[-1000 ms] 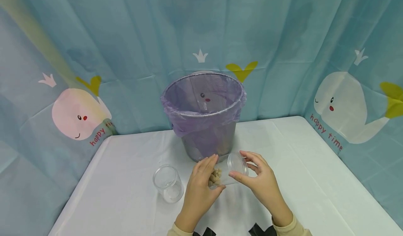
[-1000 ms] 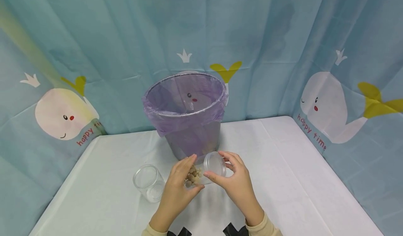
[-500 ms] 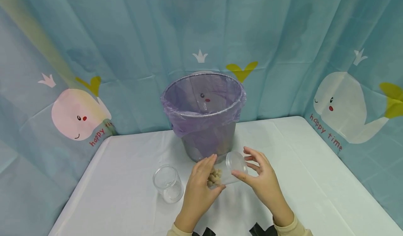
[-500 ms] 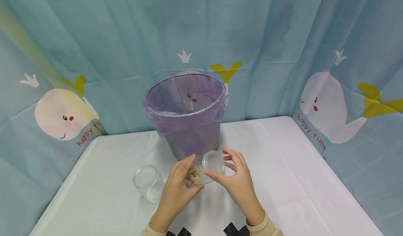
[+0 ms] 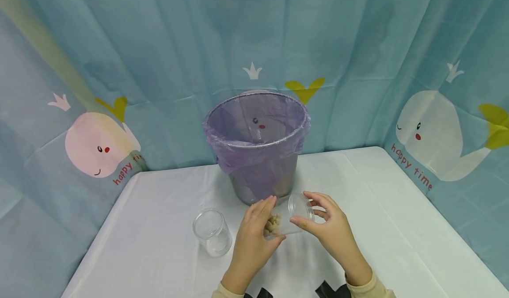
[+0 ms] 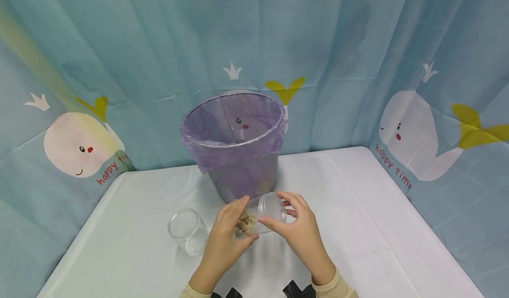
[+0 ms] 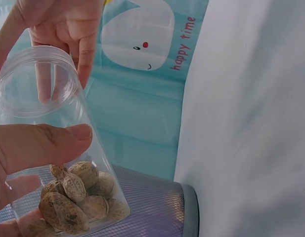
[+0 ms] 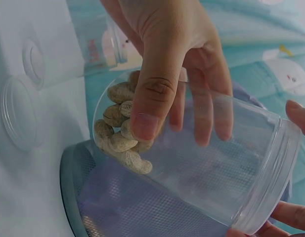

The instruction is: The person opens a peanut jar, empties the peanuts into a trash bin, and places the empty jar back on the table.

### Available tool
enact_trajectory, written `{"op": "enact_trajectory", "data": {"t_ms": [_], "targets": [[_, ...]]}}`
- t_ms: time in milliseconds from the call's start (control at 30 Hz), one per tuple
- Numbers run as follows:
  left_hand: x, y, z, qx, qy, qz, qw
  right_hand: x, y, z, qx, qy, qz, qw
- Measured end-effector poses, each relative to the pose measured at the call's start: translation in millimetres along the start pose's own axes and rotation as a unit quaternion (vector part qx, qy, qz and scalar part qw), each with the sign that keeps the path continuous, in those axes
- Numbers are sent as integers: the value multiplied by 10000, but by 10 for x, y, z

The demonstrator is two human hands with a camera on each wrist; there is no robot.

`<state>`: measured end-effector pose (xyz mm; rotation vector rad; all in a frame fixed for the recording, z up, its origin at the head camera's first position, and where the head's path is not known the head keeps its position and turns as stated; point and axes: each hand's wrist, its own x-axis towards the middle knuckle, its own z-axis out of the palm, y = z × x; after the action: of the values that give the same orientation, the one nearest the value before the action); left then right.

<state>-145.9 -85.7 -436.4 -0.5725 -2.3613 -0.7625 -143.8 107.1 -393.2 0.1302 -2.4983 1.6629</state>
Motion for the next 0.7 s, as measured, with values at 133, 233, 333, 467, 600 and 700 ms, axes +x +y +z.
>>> {"op": "enact_trajectory", "data": {"t_ms": [133,233,333,467,600,700], "targets": [[6,-4,-8,-15,8,19,10000,2,15,-1,27,-30,-177,9998],[8,-6,-13,-28,11,13,10000,6,19,-4,19,-34,-302,9995],[8,-6,-15,-36,18,15,10000,5,13,-9,9,-37,-379,9993],[9,-5,-16,-60,21,11,10000,-3,-3,-13,39,-56,-488,9988],[8,-5,-16,-99,-7,-26,9999,-8,-14,-19,10,-84,-536,9985],[4,-9,-12,-132,-27,-45,9999,-4,-18,-23,36,-121,-463,9988]]}}
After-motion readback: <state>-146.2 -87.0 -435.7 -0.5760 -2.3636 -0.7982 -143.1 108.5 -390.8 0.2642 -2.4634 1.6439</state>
